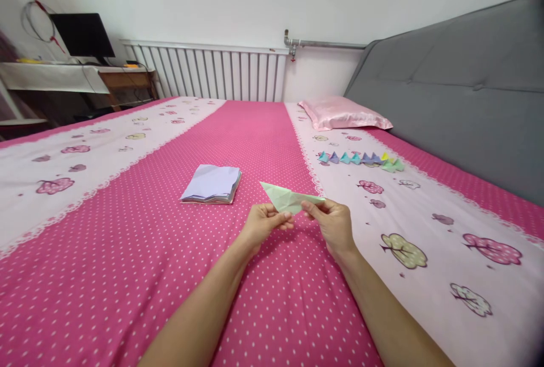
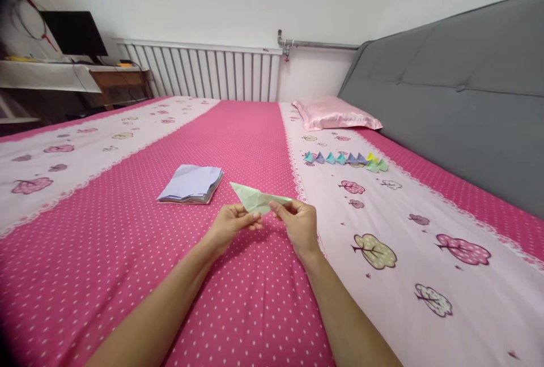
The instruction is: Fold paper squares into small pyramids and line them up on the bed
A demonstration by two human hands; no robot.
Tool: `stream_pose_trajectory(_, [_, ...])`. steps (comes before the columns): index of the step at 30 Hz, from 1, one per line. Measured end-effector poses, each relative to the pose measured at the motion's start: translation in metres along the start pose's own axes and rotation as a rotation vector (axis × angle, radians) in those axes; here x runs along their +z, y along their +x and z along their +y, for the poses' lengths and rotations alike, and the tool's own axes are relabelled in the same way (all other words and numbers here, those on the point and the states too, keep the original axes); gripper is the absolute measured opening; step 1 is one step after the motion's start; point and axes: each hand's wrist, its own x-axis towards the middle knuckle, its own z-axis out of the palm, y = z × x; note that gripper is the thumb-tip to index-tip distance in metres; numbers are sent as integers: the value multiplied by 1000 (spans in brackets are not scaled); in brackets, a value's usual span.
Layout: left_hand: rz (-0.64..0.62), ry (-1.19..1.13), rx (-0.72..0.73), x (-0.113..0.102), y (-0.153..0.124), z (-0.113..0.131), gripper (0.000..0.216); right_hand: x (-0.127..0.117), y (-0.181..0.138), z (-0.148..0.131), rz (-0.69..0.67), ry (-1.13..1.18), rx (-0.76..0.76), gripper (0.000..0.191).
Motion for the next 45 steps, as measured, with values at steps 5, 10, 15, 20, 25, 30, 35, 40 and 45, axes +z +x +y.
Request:
stream_pose_trajectory(5, [32, -25, -14, -3, 2, -1, 27, -5, 3, -2, 56, 70, -57, 18])
stream_pose_trajectory(10, [148, -162, 67, -8, 8, -5, 25, -2, 0, -1, 17, 88, -81, 18])
stream_pose_trajectory(15, [190, -388, 95, -9, 12, -5, 26, 4, -11, -8, -235, 42, -173, 18])
stream_pose_trajectory(20, [96, -378, 85, -6, 9, -4, 23, 6, -15, -9, -394, 134, -188, 20])
stream_pose_trajectory(25, [-25, -240, 95, -3, 4, -5, 20, 6, -12, -4, -313, 263, -99, 18])
stream_pose_trajectory(30, [-98, -56, 88, 1, 1, -5, 21, 7, -10, -3, -284, 347, -52, 20])
stream_pose_trajectory(35, [-113, -2, 84, 3, 0, -6, 22, 7, -9, -5, -264, 352, -50, 20])
stream_pose_trajectory(40, [-115, 13, 75, 3, -1, -4, 19, 7, -9, -7, -249, 291, -60, 20])
stream_pose_trajectory(45, [-96, 62, 85, 3, 1, -7, 21, 7, -9, -5, -211, 257, -102, 25])
